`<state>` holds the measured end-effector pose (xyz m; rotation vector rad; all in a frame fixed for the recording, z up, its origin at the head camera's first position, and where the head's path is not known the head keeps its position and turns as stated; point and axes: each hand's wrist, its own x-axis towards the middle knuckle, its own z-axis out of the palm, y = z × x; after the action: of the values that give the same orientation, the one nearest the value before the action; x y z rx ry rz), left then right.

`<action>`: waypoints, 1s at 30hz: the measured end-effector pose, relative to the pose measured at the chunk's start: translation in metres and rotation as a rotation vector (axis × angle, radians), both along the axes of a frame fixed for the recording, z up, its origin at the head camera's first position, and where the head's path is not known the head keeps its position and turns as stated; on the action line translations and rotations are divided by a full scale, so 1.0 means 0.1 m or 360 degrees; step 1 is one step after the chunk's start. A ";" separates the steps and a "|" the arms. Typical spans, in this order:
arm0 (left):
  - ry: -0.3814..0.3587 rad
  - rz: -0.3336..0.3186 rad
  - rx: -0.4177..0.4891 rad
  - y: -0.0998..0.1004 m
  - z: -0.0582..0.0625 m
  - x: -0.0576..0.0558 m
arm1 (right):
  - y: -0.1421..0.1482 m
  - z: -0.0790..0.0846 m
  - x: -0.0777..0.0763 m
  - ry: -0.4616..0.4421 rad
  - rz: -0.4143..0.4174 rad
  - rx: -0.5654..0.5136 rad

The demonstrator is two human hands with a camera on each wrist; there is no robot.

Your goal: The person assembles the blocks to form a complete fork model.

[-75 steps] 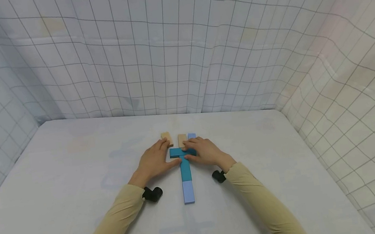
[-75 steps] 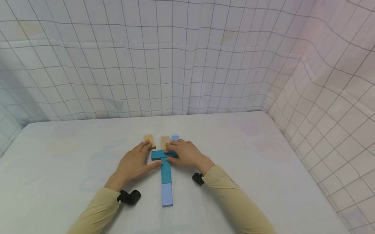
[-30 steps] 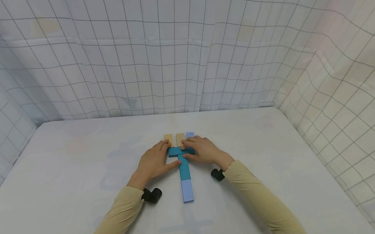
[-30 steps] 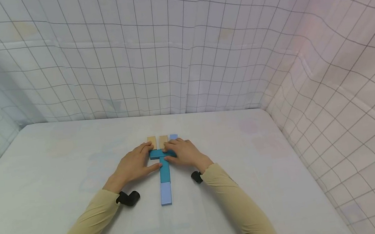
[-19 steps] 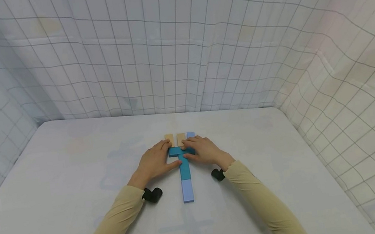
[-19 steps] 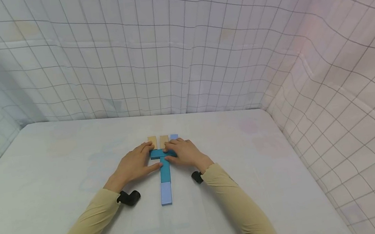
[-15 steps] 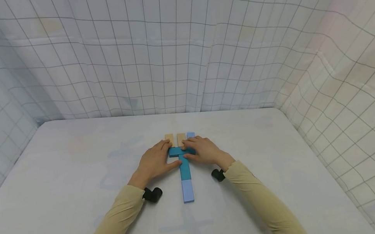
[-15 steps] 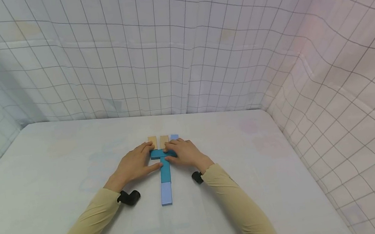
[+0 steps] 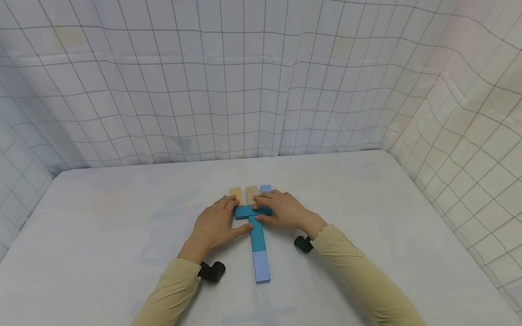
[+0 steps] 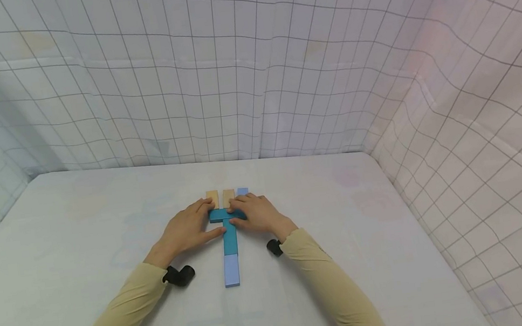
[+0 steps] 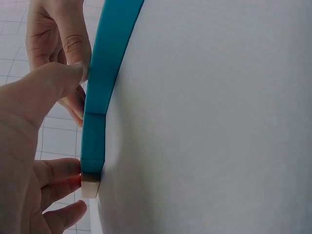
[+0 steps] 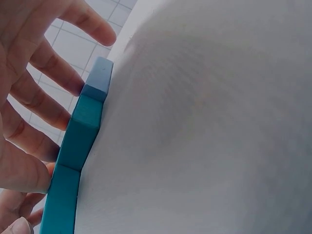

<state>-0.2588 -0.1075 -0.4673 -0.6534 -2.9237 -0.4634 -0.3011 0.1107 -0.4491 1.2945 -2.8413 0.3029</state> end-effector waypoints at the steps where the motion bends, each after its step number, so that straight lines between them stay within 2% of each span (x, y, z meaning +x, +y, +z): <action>1: -0.0001 0.0001 -0.0002 0.00 0.00 0.00 | 0.00 0.00 0.00 -0.0003 0.0000 0.0001; 9: -0.0001 0.0036 -0.0046 0.01 0.04 -0.02 | -0.01 0.00 0.00 -0.0005 0.0007 -0.0002; 16: -0.0010 0.0066 -0.0093 0.05 0.10 -0.05 | -0.01 0.00 0.00 0.0054 0.0004 0.0048; 30: -0.0025 0.0077 -0.0089 0.06 0.11 -0.04 | -0.01 0.01 0.01 0.0085 0.0026 0.0051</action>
<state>-0.2629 -0.1019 -0.4566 -0.5863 -2.9699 -0.3844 -0.3004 0.1099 -0.4478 1.3117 -2.8039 0.2205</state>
